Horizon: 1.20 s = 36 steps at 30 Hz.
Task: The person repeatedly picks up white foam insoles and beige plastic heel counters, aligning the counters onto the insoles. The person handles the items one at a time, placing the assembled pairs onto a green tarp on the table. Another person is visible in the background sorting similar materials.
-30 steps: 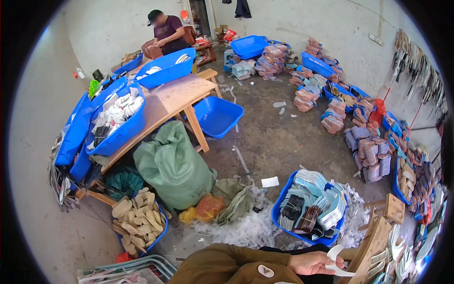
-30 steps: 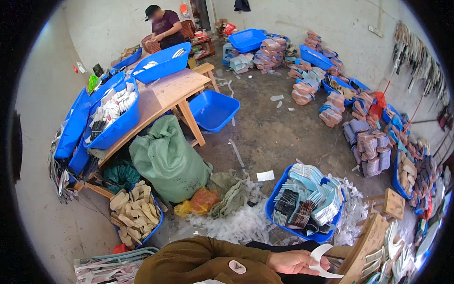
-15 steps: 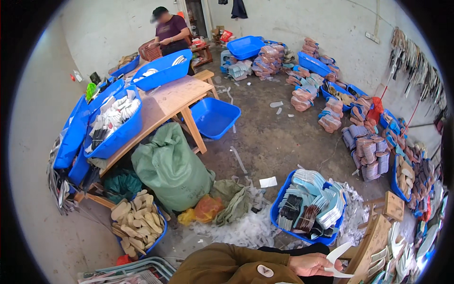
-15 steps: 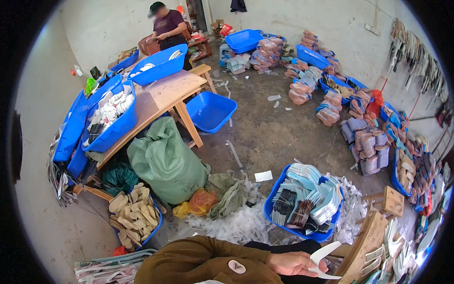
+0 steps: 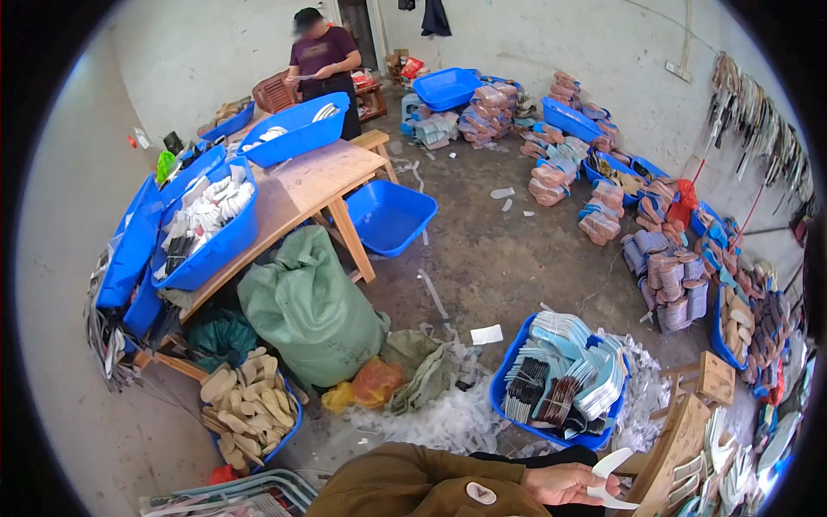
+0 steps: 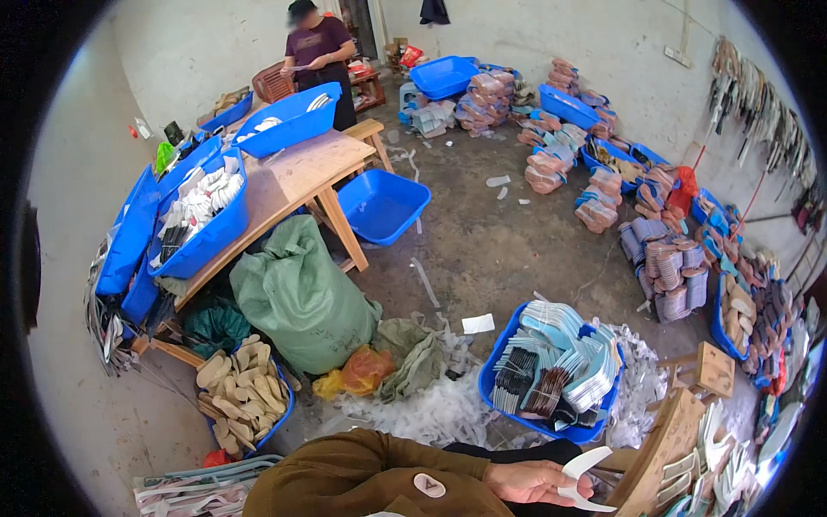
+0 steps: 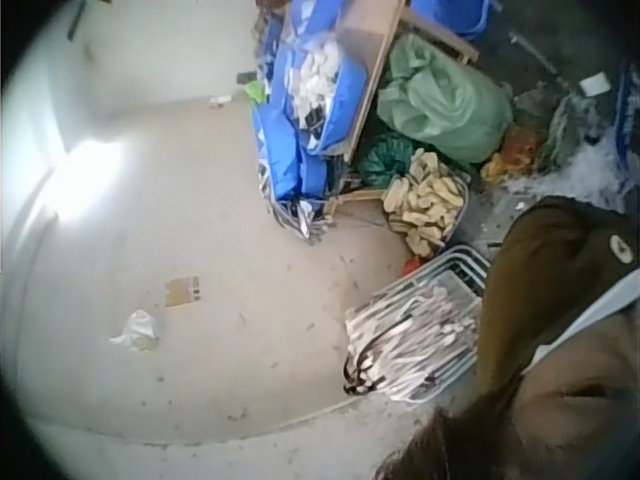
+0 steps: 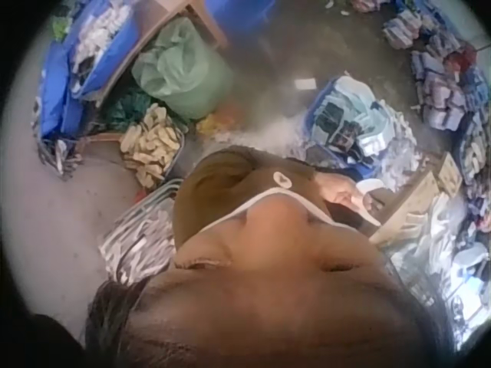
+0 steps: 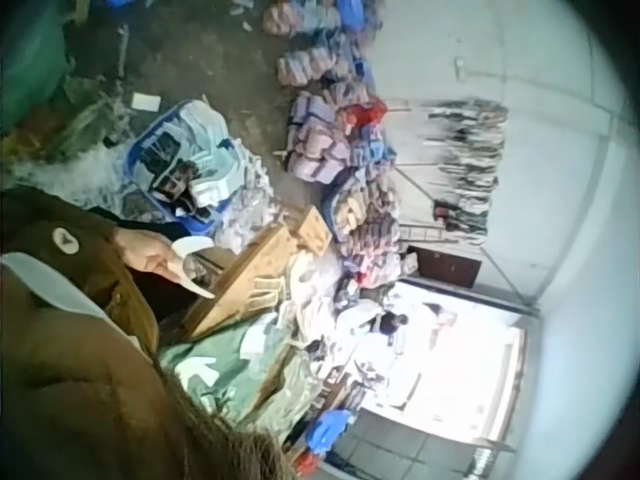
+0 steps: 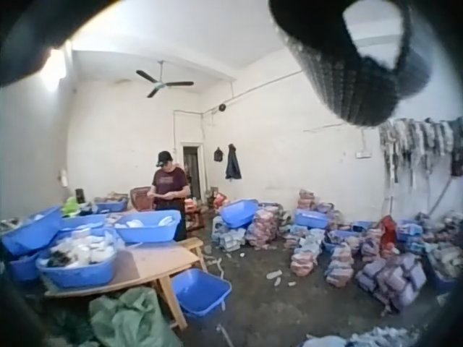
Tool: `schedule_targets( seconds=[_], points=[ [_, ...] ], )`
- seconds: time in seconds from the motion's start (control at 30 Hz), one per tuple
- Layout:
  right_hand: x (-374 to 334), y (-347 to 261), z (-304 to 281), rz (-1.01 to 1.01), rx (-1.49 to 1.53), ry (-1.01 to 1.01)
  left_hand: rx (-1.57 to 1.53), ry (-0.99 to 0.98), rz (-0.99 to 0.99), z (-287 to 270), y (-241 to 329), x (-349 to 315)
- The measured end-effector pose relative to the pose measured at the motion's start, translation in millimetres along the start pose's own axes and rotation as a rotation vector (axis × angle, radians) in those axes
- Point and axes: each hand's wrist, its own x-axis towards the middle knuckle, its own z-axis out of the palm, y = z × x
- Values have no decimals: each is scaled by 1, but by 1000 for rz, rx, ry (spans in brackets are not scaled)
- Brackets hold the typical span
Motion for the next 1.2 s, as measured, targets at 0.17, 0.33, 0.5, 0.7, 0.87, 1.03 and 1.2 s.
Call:
schedule_targets(
  seconds=[0.17,0.33,0.5,0.7,0.87,1.03,1.2],
  points=[
    [-1,0,-3,8,5,13,-1,19,-9,0,2,-1],
    [-1,-1,-6,9,9,32,0,1,-13,-2,1,0],
    [0,0,-10,15,6,47,-6,-1,-24,-9,-1,2],
    [0,1,-14,17,5,69,-8,11,-31,-12,-2,3],
    [-2,2,-19,22,5,77,-9,9,-34,-16,-4,3],
    [-1,2,-24,19,11,101,-16,55,-40,-9,-2,3],
    [1,2,-35,21,12,119,-14,50,-71,-6,-2,3]
  ],
)
